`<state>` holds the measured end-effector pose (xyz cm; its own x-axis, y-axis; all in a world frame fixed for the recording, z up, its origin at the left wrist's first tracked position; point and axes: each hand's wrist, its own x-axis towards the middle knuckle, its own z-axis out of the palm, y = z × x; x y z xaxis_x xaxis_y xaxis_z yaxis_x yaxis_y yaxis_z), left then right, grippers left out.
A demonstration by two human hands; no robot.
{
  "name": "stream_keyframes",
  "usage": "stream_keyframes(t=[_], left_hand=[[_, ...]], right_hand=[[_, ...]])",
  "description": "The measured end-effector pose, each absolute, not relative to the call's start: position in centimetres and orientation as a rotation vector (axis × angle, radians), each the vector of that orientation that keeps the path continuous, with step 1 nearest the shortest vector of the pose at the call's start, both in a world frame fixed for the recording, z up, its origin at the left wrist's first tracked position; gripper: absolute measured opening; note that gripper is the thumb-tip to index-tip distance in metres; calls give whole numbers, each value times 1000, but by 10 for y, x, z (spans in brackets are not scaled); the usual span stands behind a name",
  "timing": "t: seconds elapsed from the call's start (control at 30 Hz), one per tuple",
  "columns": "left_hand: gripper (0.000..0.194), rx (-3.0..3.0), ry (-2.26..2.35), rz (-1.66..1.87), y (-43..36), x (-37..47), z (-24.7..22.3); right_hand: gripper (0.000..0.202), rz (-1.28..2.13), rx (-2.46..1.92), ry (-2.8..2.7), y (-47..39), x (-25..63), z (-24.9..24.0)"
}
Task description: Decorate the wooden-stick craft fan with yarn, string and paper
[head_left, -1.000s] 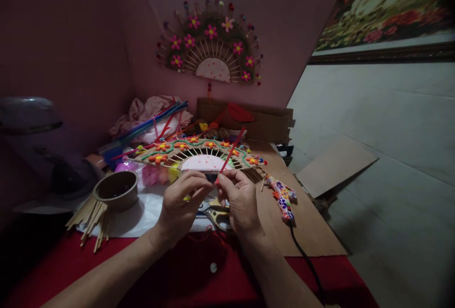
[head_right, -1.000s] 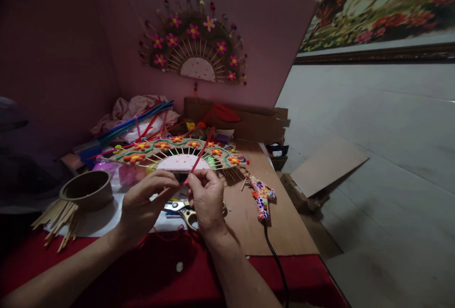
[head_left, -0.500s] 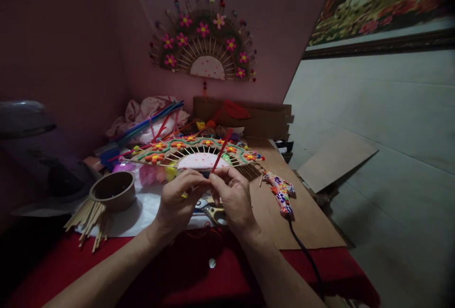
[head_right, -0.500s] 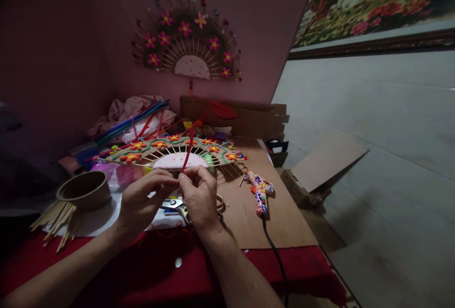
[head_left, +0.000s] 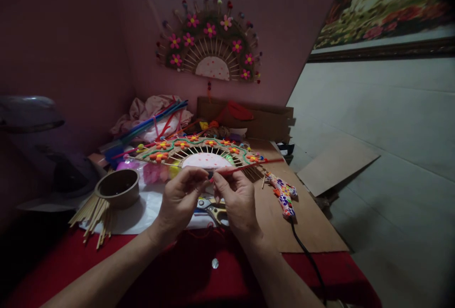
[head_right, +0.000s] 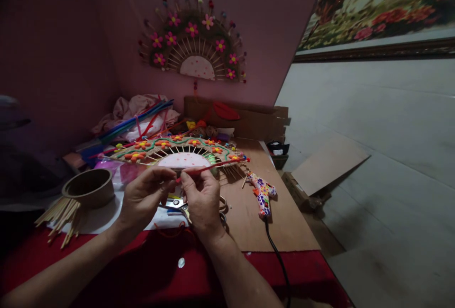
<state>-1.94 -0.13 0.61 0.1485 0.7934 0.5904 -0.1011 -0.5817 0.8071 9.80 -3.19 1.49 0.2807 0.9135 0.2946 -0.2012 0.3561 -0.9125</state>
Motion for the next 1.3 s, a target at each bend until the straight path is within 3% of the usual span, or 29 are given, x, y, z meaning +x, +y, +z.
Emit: stream_keyframes(t=[0.23, 0.6, 0.83, 1.07, 1.3], left_hand=[[15, 1542, 679, 1291, -1, -17, 10], [17, 1501, 672, 1332, -4, -20, 14], [11, 2151, 788, 1472, 9, -33, 14], [11, 2419, 838, 1483, 11, -33, 10], [8, 2353, 776, 1574, 6, -31, 16]], right_hand=[[9, 613, -980, -1031, -39, 97, 13], [5, 530, -975, -1167, -41, 95, 8], [29, 765, -958, -1038, -30, 108, 12], [10, 626, -1132, -1305, -35, 105, 13], [13, 654, -1100, -1337, -36, 102, 11]])
